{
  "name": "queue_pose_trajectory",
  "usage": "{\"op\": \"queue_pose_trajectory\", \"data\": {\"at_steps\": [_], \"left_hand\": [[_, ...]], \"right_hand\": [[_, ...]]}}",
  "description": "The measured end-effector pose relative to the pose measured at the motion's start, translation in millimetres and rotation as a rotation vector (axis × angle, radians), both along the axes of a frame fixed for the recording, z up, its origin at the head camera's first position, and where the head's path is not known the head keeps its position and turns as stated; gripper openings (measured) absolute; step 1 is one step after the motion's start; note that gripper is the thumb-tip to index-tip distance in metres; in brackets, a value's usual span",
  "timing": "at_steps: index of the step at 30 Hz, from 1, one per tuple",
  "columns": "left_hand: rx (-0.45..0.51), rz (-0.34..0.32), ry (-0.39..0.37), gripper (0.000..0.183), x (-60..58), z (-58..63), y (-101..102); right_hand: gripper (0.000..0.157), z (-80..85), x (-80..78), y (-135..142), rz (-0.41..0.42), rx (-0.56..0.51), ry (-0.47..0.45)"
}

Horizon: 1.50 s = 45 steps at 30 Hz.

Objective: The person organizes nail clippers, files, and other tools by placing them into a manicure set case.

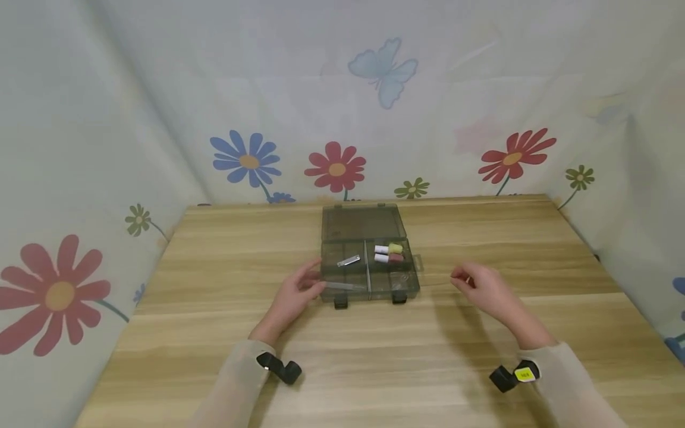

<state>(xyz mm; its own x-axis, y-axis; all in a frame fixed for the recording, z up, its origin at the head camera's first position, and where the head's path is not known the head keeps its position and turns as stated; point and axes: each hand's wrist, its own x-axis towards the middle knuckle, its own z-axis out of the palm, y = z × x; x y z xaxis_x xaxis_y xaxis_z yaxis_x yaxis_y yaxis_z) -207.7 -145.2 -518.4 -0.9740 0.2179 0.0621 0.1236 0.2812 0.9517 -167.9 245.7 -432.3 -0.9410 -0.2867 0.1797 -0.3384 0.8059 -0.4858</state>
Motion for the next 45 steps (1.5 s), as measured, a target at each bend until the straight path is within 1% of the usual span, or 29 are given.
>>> {"op": "queue_pose_trajectory", "data": {"at_steps": [8, 12, 19, 22, 24, 28, 33, 36, 37, 43, 45], "left_hand": [[0.000, 0.020, 0.019, 0.058, 0.5, 2.0, -1.8], [-0.001, 0.016, 0.005, 0.058, 1.3, 6.4, -2.9], [-0.014, -0.014, 0.000, 0.056, 14.0, 31.9, 0.3], [-0.023, -0.012, 0.006, 0.056, 16.7, 36.2, 1.4], [-0.021, -0.010, 0.011, 0.055, 17.6, 36.2, 1.7], [-0.009, -0.013, 0.015, 0.055, 17.5, 31.5, 2.7], [-0.010, -0.032, 0.001, 0.057, 20.5, 26.3, 4.4], [-0.004, -0.029, -0.005, 0.056, 22.3, 27.4, 5.0], [-0.005, -0.026, -0.003, 0.056, 22.2, 28.1, 5.1], [-0.011, -0.023, 0.002, 0.055, 18.7, 31.8, 5.3], [-0.007, -0.025, 0.005, 0.055, 18.3, 32.2, 5.2]], "right_hand": [[0.005, 0.6, 6.3, 12.8, -0.034, 0.033, 0.012], [0.004, 2.9, 9.0, 15.3, -0.029, 0.038, 0.031], [0.004, 3.4, 17.7, 19.0, -0.028, 0.050, 0.022], [0.004, 1.1, 21.7, 21.1, -0.029, 0.046, 0.026], [0.003, -0.8, 24.3, 23.0, -0.032, 0.043, 0.034], [0.003, -4.6, 30.0, 28.1, -0.044, 0.045, 0.040], [0.007, -7.8, 39.5, 35.1, -0.065, 0.058, 0.006], [0.009, -8.8, 43.3, 37.8, -0.070, 0.058, 0.000], [0.008, -8.8, 44.3, 38.3, -0.073, 0.058, -0.005], [0.004, -7.7, 48.7, 41.3, -0.086, 0.062, -0.013], [0.007, -7.6, 50.2, 42.6, -0.086, 0.067, -0.002]]}}
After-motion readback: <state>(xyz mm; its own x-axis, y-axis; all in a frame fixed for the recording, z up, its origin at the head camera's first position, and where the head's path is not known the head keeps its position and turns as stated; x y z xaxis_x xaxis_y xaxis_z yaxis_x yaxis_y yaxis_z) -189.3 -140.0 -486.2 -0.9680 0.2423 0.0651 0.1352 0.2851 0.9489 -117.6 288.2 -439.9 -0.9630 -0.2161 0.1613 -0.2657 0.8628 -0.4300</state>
